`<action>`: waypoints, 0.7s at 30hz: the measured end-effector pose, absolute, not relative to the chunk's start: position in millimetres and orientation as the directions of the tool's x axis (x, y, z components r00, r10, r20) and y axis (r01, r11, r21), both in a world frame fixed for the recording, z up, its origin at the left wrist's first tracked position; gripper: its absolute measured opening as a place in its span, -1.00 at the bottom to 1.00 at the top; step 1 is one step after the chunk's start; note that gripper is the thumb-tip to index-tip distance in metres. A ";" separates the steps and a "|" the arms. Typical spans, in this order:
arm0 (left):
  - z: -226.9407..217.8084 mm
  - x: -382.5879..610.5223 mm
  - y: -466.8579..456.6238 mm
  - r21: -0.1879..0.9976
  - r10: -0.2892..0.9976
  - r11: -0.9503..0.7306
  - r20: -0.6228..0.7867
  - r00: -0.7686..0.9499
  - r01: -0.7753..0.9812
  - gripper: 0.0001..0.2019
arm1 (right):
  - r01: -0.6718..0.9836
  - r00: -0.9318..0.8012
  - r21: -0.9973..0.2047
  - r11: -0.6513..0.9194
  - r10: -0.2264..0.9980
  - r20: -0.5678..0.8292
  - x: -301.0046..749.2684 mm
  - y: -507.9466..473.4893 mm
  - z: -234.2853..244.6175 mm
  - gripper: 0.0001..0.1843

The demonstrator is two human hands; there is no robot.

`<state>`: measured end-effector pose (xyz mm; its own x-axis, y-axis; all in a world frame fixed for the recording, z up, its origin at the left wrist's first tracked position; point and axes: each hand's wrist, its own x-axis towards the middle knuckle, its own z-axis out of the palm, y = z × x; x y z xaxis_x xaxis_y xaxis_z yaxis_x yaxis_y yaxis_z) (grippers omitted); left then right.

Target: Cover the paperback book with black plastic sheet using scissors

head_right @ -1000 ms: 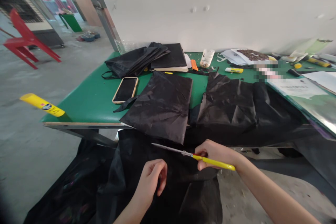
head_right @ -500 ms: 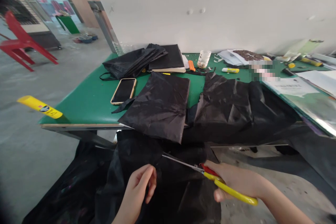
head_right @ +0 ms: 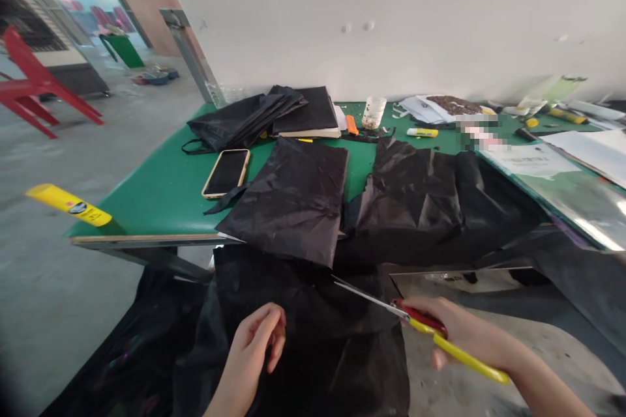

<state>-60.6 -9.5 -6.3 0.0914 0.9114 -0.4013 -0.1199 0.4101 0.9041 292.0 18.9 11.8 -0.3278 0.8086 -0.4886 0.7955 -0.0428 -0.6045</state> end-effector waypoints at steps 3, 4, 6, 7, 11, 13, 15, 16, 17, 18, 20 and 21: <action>-8.7 -61.7 -10.0 0.911 0.917 0.398 -0.393 0.067 -0.110 -0.65 | 0.813 -0.230 -0.582 -0.031 0.900 -0.369 290.1 0.4 -5.1 -0.17; -10.3 -61.9 -10.2 0.913 0.920 0.392 -0.387 0.057 -0.111 -0.65 | 0.838 -0.183 -0.545 -0.003 0.941 -0.286 288.9 -6.2 -12.6 -0.21; -13.8 -62.2 -10.4 0.918 0.924 0.382 -0.379 0.042 -0.112 -0.64 | 0.903 -0.082 -0.425 0.057 0.996 -0.042 285.2 -16.7 -28.8 -0.37; -15.5 -62.3 -10.3 0.919 0.925 0.379 -0.377 0.039 -0.109 -0.64 | 0.933 -0.052 -0.351 0.085 0.993 0.103 282.5 -19.6 -36.6 -0.44; -21.1 -63.5 -9.1 0.926 0.930 0.368 -0.367 0.022 -0.089 -0.63 | 0.977 -0.148 -0.069 0.204 0.870 0.470 267.1 -12.9 -60.7 -0.61; -24.4 -64.6 -8.1 0.926 0.930 0.366 -0.368 -0.009 -0.094 -0.62 | 0.976 -0.180 -0.013 0.218 0.836 0.518 257.8 -2.8 -69.4 -0.62; -28.4 -65.6 -7.1 0.922 0.926 0.371 -0.377 -0.035 -0.106 -0.62 | 0.982 -0.147 -0.024 0.189 0.830 0.538 248.5 7.3 -77.5 -0.59; -30.5 -66.1 -6.7 0.920 0.924 0.374 -0.381 -0.042 -0.113 -0.62 | 0.986 -0.115 -0.039 0.162 0.831 0.545 244.0 11.8 -81.4 -0.57; -32.6 -66.5 -6.4 0.919 0.923 0.376 -0.383 -0.043 -0.118 -0.61 | 0.989 -0.087 -0.053 0.139 0.830 0.551 239.7 15.8 -85.0 -0.56; -34.6 -66.9 -6.1 0.918 0.923 0.377 -0.384 -0.039 -0.122 -0.61 | 0.990 -0.069 -0.066 0.127 0.826 0.559 235.6 19.2 -88.4 -0.56; -38.0 -67.4 -5.7 0.920 0.925 0.372 -0.378 -0.033 -0.126 -0.62 | 0.990 -0.043 -0.087 0.113 0.817 0.575 228.1 24.6 -93.9 -0.59; -39.3 -67.5 -5.6 0.921 0.926 0.369 -0.375 -0.030 -0.125 -0.62 | 0.989 -0.035 -0.096 0.112 0.813 0.581 224.7 26.7 -95.8 -0.61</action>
<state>-67.5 -5.6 -39.3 -0.0299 0.9264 -0.3754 -0.1248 0.3691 0.9210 224.7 26.7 -95.8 -0.0351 0.8131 0.5810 0.9891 0.1116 -0.0965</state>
